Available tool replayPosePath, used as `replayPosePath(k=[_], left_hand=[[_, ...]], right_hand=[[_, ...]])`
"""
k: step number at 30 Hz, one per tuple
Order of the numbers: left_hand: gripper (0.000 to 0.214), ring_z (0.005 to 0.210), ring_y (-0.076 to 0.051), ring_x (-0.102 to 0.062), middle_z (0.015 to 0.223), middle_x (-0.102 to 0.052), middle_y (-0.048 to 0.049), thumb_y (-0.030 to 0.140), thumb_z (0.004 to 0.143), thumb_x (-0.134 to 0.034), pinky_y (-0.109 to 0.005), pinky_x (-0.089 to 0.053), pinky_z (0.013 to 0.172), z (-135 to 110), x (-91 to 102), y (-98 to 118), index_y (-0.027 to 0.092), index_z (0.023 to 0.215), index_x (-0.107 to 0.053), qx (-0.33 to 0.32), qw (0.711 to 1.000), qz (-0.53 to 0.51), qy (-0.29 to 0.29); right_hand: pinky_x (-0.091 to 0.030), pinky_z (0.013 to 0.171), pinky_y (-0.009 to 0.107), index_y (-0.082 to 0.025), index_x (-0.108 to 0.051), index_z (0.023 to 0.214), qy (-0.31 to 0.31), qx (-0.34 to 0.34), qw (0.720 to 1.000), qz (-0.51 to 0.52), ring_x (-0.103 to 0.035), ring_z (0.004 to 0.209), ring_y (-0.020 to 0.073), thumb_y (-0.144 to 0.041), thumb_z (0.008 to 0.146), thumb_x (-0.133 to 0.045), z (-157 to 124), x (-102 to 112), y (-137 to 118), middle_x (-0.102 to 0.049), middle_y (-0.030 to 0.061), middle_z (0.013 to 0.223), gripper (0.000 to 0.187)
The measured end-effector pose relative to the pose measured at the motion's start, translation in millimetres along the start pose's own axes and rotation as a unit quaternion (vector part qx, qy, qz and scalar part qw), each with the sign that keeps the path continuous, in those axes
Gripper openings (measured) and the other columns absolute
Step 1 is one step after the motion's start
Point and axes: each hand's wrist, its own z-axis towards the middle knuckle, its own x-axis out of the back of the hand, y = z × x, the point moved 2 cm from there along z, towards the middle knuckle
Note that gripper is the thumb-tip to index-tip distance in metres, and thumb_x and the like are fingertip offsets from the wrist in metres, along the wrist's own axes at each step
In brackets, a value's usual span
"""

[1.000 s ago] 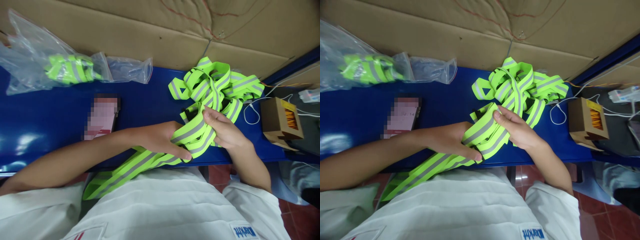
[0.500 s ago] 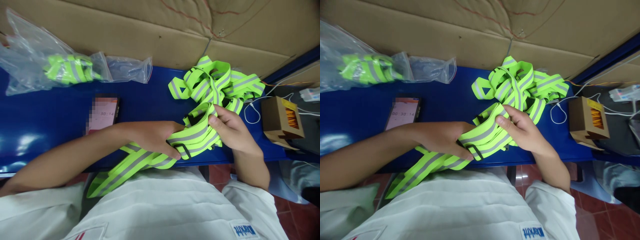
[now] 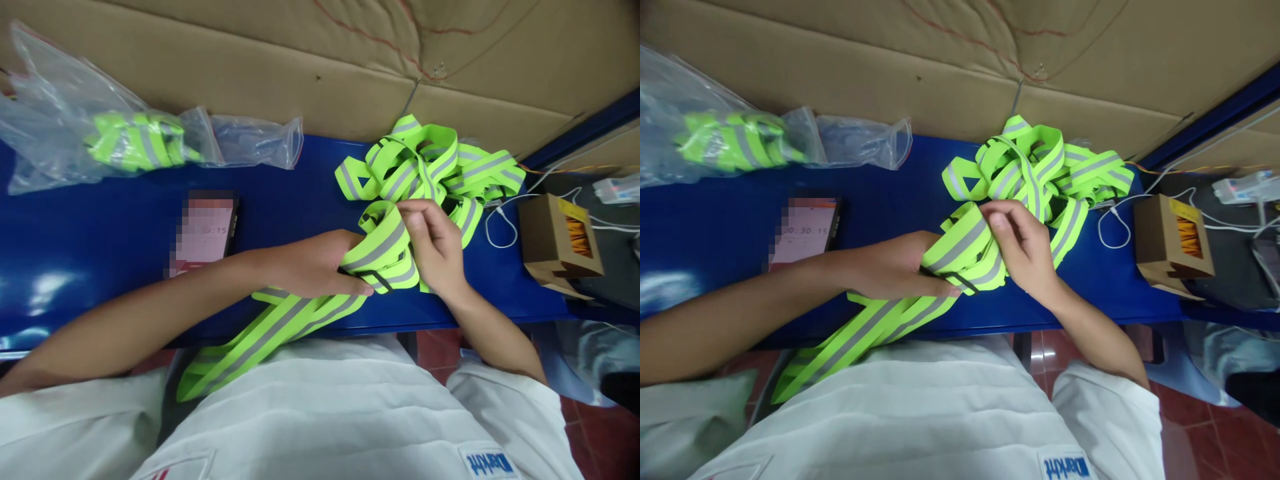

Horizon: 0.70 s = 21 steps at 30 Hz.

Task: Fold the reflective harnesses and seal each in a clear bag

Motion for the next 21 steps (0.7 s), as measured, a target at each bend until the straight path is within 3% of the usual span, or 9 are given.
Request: replayPosePath(k=[2, 5, 7, 11, 14, 18, 21], left_hand=[[0.01, 0.081, -0.017, -0.063, 0.083, -0.07, 0.0016, 0.027, 0.087, -0.07, -0.023, -0.047, 0.077, 1.0, -0.7, 0.3, 0.017, 0.084, -0.068, -0.006, 1.0, 0.02, 0.017], [0.018, 0.074, -0.015, -0.057, 0.074, -0.064, 0.0029, 0.026, 0.088, -0.069, -0.024, -0.043, 0.073, 2.1, -3.4, 0.7, 0.017, 0.074, -0.062, -0.013, 0.998, 0.056, 0.039], [0.022, 0.069, -0.013, -0.053, 0.07, -0.06, 0.0037, 0.025, 0.089, -0.067, -0.025, -0.04, 0.069, 2.3, -5.9, 1.5, 0.017, 0.07, -0.058, -0.021, 0.996, 0.075, 0.054], [0.021, 0.07, -0.013, -0.056, 0.07, -0.06, 0.0042, 0.027, 0.089, -0.068, -0.026, -0.041, 0.069, 2.8, -9.0, -0.7, 0.018, 0.072, -0.059, 0.014, 0.994, 0.068, 0.09], [0.016, 0.084, -0.017, -0.064, 0.084, -0.07, 0.0022, 0.027, 0.081, -0.078, -0.027, -0.048, 0.078, 4.3, -11.1, -8.6, 0.018, 0.083, -0.066, 0.039, 0.995, 0.0, 0.095], [0.034, 0.115, -0.025, -0.067, 0.114, -0.076, -0.0035, 0.028, 0.075, -0.087, -0.034, -0.051, 0.099, 6.6, -14.5, -19.4, 0.017, 0.103, -0.071, 0.027, 0.992, -0.066, 0.099], [0.029, 0.112, -0.025, -0.068, 0.113, -0.076, -0.0041, 0.026, 0.076, -0.084, -0.035, -0.052, 0.098, 7.9, -17.6, -23.0, 0.017, 0.102, -0.072, 0.032, 0.993, -0.067, 0.086]], right_hand=[[-0.058, 0.1, 0.042, -0.026, -0.069, 0.128, -0.075, 0.025, 0.997, -0.025, -0.071, 0.115, 0.0264, -0.065, 0.107, -0.043, -2.6, 2.9, -5.4, -0.074, 0.0084, 0.123, 0.051], [-0.056, 0.107, 0.047, -0.021, -0.059, 0.145, -0.155, 0.075, 0.982, -0.073, -0.066, 0.128, 0.0339, -0.073, 0.091, -0.066, -8.4, -0.7, -9.4, -0.068, 0.0137, 0.142, 0.075], [-0.057, 0.105, 0.047, -0.019, -0.058, 0.145, -0.15, 0.074, 0.982, -0.091, -0.067, 0.127, 0.0351, -0.07, 0.08, -0.082, -11.0, -5.5, -9.6, -0.068, 0.0146, 0.14, 0.086], [-0.06, 0.095, 0.041, -0.022, -0.064, 0.135, -0.116, 0.04, 0.99, -0.069, -0.072, 0.113, 0.0298, -0.058, 0.083, -0.084, -12.7, -11.6, -9.8, -0.074, 0.0099, 0.125, 0.066], [-0.059, 0.091, 0.038, -0.023, -0.065, 0.128, -0.09, 0.037, 0.993, -0.061, -0.073, 0.105, 0.0264, -0.053, 0.083, -0.086, -12.5, -10.1, -12.3, -0.076, 0.007, 0.119, 0.058], [-0.06, 0.085, 0.033, -0.023, -0.067, 0.119, -0.087, 0.021, 0.995, -0.036, -0.073, 0.095, 0.0217, -0.053, 0.085, -0.085, -9.4, -4.6, -13.6, -0.077, 0.0034, 0.109, 0.049], [-0.06, 0.085, 0.035, -0.022, -0.065, 0.128, -0.124, -0.001, 0.991, -0.053, -0.073, 0.098, 0.023, -0.059, 0.085, -0.082, -5.2, -2.8, -8.5, -0.076, 0.0054, 0.113, 0.059]])
